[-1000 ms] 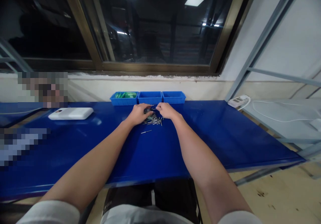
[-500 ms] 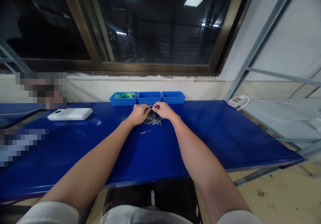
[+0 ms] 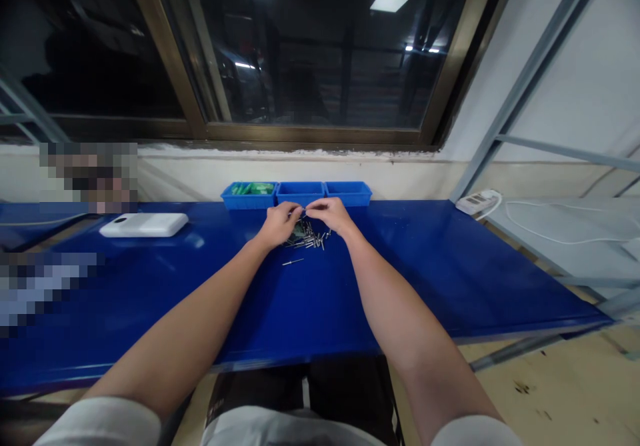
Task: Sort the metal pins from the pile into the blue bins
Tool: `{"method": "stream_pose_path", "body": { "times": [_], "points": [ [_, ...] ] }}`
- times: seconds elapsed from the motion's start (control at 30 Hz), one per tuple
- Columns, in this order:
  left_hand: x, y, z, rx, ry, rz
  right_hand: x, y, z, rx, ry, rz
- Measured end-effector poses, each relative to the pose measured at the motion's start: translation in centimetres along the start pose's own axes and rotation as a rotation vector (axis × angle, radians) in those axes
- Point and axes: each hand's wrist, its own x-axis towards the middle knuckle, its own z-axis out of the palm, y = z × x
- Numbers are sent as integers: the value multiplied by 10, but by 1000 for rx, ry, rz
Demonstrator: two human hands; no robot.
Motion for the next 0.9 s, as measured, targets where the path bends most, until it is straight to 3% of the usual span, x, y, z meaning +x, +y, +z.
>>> {"method": "stream_pose_path", "body": {
  "times": [0.17,0.37,0.6,0.8,0.9],
  "points": [
    [1,-9,0,16,90,-170,6,6,-2,-327,195,-78],
    [-1,-13,6,132,-2,-155,10,15,-4,-514,187,-155],
    [-2,-14,9,178,-109,-186,14,23,-5,-535,35,22],
    [0,-20,9,159,-108,-173,11,24,-18,-463,197,70],
    [1,-24,9,156,-119,-175,7,17,-28,-478,167,164]
  ]
}}
